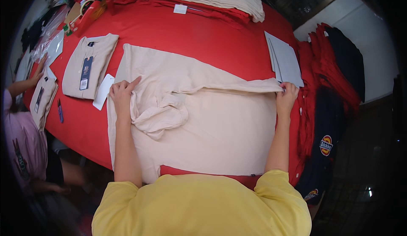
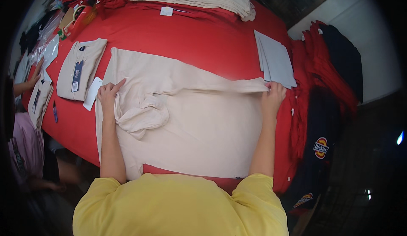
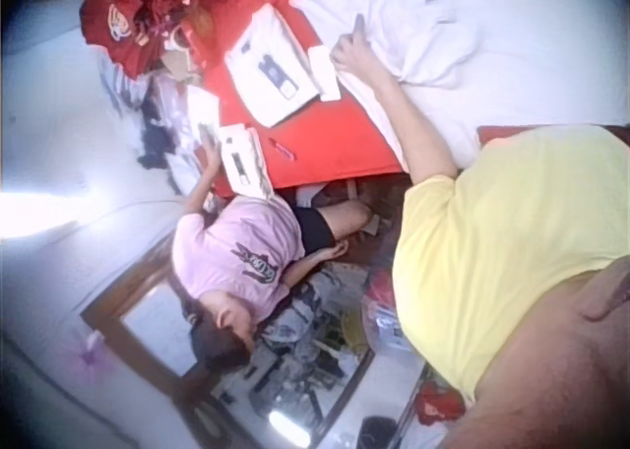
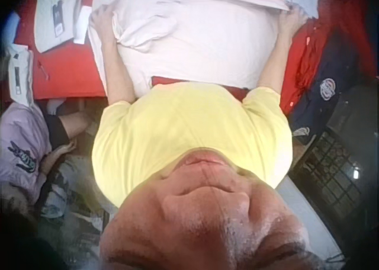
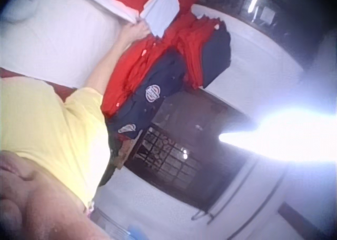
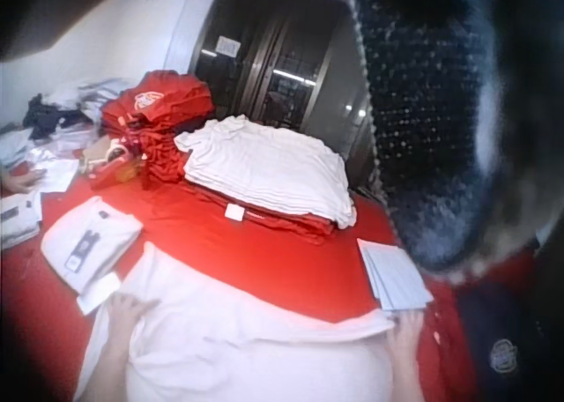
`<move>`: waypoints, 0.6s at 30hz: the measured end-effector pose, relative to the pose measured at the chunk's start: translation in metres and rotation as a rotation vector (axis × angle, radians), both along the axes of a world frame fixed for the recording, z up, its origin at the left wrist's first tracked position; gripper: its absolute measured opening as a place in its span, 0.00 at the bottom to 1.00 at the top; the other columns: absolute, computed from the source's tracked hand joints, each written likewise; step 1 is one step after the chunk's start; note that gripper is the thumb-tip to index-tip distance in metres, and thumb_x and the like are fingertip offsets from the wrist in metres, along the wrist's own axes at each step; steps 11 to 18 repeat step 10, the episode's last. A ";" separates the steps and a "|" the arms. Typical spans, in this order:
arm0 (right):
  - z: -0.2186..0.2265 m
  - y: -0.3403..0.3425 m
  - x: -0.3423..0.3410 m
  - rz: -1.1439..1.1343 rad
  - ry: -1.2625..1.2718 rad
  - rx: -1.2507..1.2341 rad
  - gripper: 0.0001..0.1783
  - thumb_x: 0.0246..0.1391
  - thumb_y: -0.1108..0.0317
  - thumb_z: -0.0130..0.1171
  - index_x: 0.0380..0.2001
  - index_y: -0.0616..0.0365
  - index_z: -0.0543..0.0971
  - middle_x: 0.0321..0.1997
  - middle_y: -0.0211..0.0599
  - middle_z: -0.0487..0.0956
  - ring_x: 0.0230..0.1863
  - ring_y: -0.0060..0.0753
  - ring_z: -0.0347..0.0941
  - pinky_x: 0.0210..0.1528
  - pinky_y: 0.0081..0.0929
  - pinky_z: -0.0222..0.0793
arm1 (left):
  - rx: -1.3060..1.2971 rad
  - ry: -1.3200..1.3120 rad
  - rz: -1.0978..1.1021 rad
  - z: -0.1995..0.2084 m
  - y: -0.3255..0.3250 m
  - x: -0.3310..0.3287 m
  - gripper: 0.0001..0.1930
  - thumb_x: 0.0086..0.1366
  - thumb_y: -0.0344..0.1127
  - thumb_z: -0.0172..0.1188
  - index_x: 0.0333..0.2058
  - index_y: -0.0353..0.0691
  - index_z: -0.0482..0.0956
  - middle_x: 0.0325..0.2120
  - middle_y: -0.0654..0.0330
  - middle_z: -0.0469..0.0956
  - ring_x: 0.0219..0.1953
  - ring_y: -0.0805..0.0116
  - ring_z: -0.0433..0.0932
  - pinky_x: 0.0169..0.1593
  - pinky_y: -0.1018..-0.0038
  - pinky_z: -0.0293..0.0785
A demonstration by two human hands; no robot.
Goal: The person folds shirts by placing them on a red table, smoothing the fabric, and using a cardboard template to fold the sides and bottom before removing the template and setting the shirt aside.
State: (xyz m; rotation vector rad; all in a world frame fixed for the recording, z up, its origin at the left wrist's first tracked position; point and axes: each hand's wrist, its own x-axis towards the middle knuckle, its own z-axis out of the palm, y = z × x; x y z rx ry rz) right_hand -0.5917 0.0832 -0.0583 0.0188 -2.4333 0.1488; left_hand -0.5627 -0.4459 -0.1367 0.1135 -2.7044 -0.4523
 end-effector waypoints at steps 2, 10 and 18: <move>0.000 0.005 0.053 -0.154 -0.113 -0.027 0.12 0.43 0.78 0.57 0.35 0.54 0.76 0.41 0.38 0.74 0.50 0.48 0.64 0.52 0.45 0.59 | 0.014 0.013 0.013 0.001 0.001 0.000 0.24 0.56 0.29 0.52 0.49 0.63 0.80 0.29 0.66 0.69 0.42 0.66 0.67 0.61 0.61 0.53; -0.036 0.015 0.118 -0.169 -0.285 -0.262 0.25 0.45 0.78 0.58 0.49 0.50 0.74 0.63 0.43 0.64 0.69 0.50 0.51 0.69 0.59 0.42 | 0.052 -0.052 -0.055 0.001 -0.004 0.003 0.25 0.56 0.29 0.53 0.52 0.59 0.79 0.30 0.67 0.70 0.40 0.64 0.65 0.61 0.64 0.53; -0.036 0.015 0.118 -0.169 -0.285 -0.262 0.25 0.45 0.78 0.58 0.49 0.50 0.74 0.63 0.43 0.64 0.69 0.50 0.51 0.69 0.59 0.42 | 0.052 -0.052 -0.055 0.001 -0.004 0.003 0.25 0.56 0.29 0.53 0.52 0.59 0.79 0.30 0.67 0.70 0.40 0.64 0.65 0.61 0.64 0.53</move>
